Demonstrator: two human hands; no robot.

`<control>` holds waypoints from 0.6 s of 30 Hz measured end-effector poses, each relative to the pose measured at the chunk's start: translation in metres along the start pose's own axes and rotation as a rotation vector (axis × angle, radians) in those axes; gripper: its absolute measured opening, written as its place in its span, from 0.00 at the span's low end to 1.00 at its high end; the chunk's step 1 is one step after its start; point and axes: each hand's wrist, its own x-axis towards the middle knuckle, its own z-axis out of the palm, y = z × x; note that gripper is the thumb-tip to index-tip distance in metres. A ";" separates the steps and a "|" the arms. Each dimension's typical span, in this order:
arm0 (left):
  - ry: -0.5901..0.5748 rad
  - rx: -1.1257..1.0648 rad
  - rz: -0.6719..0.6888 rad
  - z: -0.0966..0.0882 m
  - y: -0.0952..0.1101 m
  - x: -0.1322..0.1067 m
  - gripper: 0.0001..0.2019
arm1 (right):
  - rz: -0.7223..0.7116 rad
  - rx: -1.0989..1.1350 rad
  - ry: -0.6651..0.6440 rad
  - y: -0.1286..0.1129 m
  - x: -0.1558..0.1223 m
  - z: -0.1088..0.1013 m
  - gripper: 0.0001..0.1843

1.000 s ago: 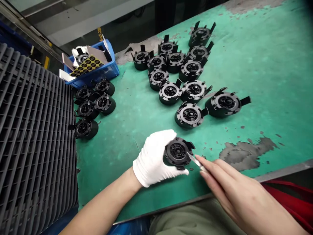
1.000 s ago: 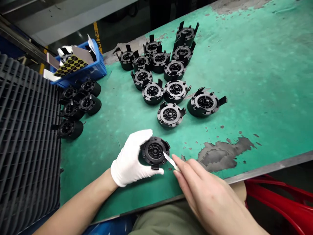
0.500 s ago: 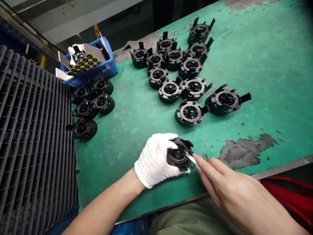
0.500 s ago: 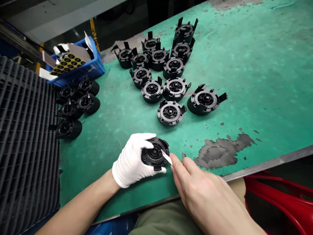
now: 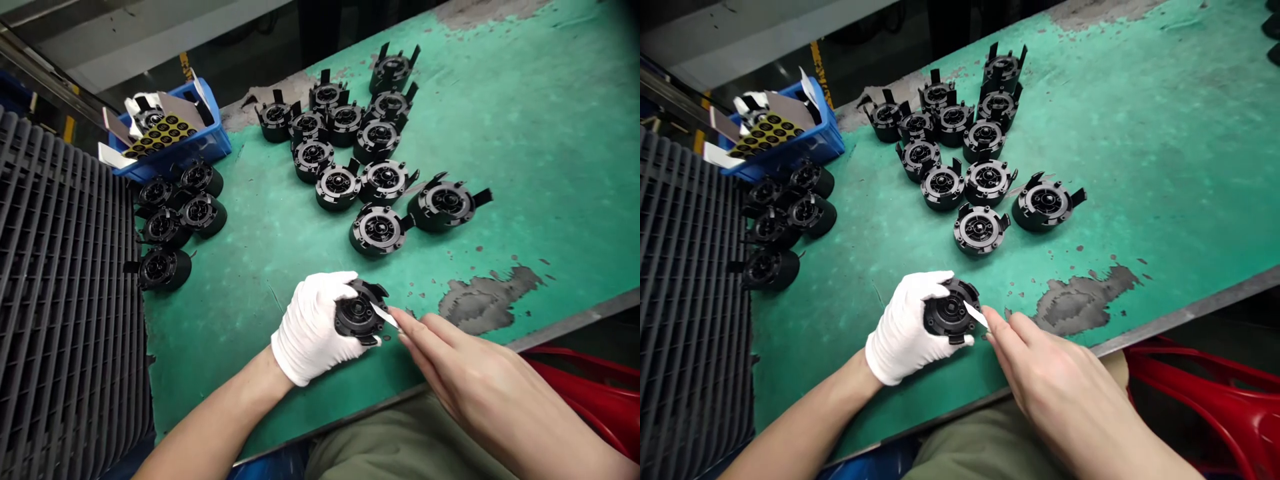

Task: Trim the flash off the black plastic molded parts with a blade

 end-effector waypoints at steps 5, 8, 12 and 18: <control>-0.113 -0.020 -0.043 -0.004 -0.003 -0.003 0.55 | -0.055 0.151 0.050 0.031 -0.009 -0.005 0.30; -0.165 -0.027 -0.050 -0.006 -0.002 -0.004 0.60 | 0.017 0.195 0.071 0.042 -0.014 -0.005 0.31; -0.154 -0.019 -0.018 -0.004 -0.005 -0.006 0.65 | -0.033 0.193 0.001 0.042 -0.009 -0.003 0.22; -0.173 0.043 -0.065 0.001 -0.009 -0.012 0.69 | -0.233 -0.011 0.051 0.048 0.000 0.003 0.28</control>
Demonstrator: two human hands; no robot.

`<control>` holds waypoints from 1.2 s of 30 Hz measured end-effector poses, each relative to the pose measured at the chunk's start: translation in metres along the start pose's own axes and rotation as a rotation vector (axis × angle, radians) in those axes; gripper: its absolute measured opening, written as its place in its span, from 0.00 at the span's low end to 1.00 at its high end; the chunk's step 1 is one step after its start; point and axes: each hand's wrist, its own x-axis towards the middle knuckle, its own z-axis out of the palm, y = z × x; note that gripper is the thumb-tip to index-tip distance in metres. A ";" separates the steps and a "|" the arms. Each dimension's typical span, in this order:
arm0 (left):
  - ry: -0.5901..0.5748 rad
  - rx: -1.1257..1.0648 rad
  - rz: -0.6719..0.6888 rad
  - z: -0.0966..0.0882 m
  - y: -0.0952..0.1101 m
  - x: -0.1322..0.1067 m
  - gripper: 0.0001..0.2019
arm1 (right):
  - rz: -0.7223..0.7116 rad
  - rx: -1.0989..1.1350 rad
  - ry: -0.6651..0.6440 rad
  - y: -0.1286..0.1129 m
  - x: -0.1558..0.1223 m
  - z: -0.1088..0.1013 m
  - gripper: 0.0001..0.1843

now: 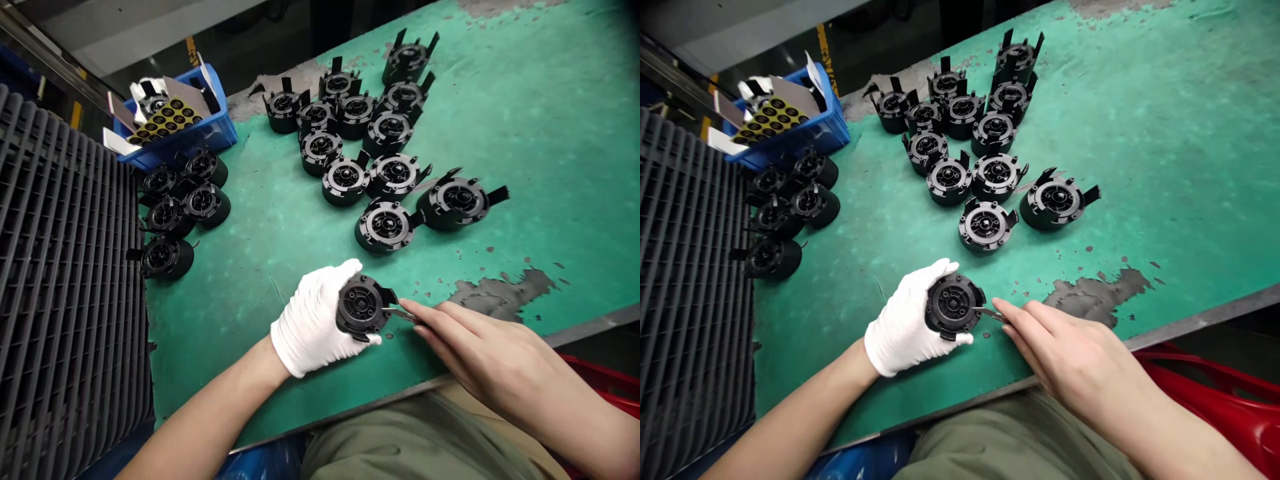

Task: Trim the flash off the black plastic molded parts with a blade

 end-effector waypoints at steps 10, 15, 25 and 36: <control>-0.133 -0.099 0.128 -0.023 0.010 0.012 0.62 | -0.031 0.178 -0.128 0.038 0.018 -0.022 0.31; -0.159 -0.086 0.101 -0.022 0.011 0.011 0.59 | -0.126 0.211 -0.241 0.045 0.037 -0.035 0.29; -0.136 0.001 0.065 -0.012 0.006 0.009 0.48 | -0.407 0.114 -0.304 0.064 0.063 -0.042 0.39; -0.056 0.021 0.127 -0.013 0.012 0.013 0.44 | -0.447 -0.058 -0.269 0.053 0.052 -0.046 0.43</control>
